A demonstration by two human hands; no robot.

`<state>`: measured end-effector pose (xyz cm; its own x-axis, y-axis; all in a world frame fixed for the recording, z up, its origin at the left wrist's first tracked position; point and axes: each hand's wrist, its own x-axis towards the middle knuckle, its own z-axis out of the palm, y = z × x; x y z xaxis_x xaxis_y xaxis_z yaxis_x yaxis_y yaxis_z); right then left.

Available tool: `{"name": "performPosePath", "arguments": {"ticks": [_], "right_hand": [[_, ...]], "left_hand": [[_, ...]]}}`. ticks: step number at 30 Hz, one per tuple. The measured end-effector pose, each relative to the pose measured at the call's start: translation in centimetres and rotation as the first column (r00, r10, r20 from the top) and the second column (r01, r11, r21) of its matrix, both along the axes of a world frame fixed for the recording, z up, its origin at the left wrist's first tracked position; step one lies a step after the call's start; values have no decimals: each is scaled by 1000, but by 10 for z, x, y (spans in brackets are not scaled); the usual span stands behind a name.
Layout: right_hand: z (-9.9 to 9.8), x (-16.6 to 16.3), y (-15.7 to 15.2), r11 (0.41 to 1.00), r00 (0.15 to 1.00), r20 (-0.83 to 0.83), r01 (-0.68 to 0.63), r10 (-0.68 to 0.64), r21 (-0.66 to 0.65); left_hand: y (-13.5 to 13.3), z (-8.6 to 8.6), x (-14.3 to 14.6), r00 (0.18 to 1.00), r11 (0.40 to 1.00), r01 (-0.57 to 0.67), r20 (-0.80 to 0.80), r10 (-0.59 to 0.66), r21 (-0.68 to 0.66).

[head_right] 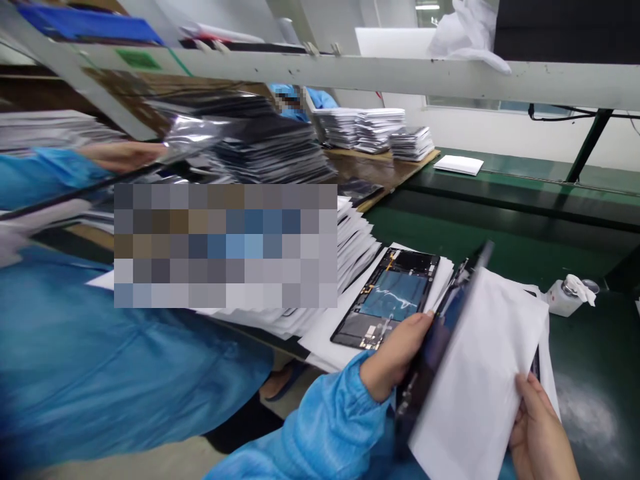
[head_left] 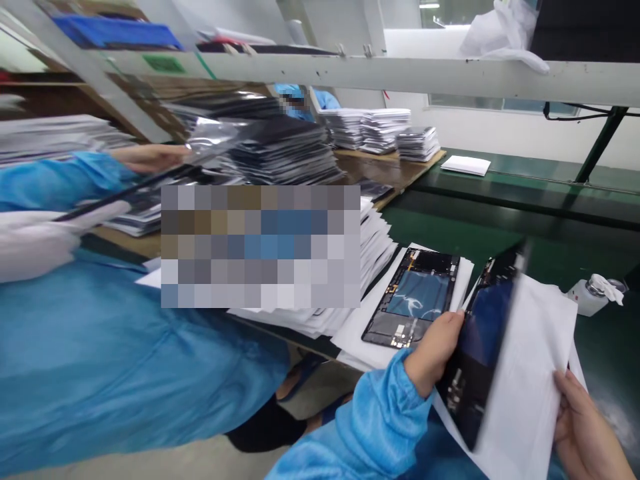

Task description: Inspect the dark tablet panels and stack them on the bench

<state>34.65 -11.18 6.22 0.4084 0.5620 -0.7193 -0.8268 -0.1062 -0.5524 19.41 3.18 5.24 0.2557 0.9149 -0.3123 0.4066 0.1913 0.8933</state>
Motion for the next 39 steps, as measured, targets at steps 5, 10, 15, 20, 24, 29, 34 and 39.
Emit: {"name": "performPosePath", "arguments": {"ticks": [5,10,15,20,24,29,34,39], "right_hand": [[9,-6,9,999,999,-38,2,-4,-41],[12,-6,12,997,996,61,-72,70,33],[-5,5,8,991,985,110,-133,133,-6],[-20,16,0,995,990,122,-64,73,-76],[-31,30,-7,986,977,200,-39,71,-163],[-39,61,-7,878,631,656,-86,414,-472],[-33,84,9,843,448,735,-89,510,-530],[-35,94,21,836,457,711,-157,534,-526]], "left_hand": [[-6,14,3,977,997,37,-212,-20,75],[1,34,-5,959,984,68,-284,-19,162],[41,45,-45,930,954,22,-357,90,298],[83,30,-90,824,933,-85,-502,263,349],[95,15,-104,729,940,-70,-626,278,335],[86,23,-87,624,921,-23,-715,316,388],[44,45,-31,867,894,181,-495,51,409],[6,22,29,898,924,359,-318,-303,134]]}}
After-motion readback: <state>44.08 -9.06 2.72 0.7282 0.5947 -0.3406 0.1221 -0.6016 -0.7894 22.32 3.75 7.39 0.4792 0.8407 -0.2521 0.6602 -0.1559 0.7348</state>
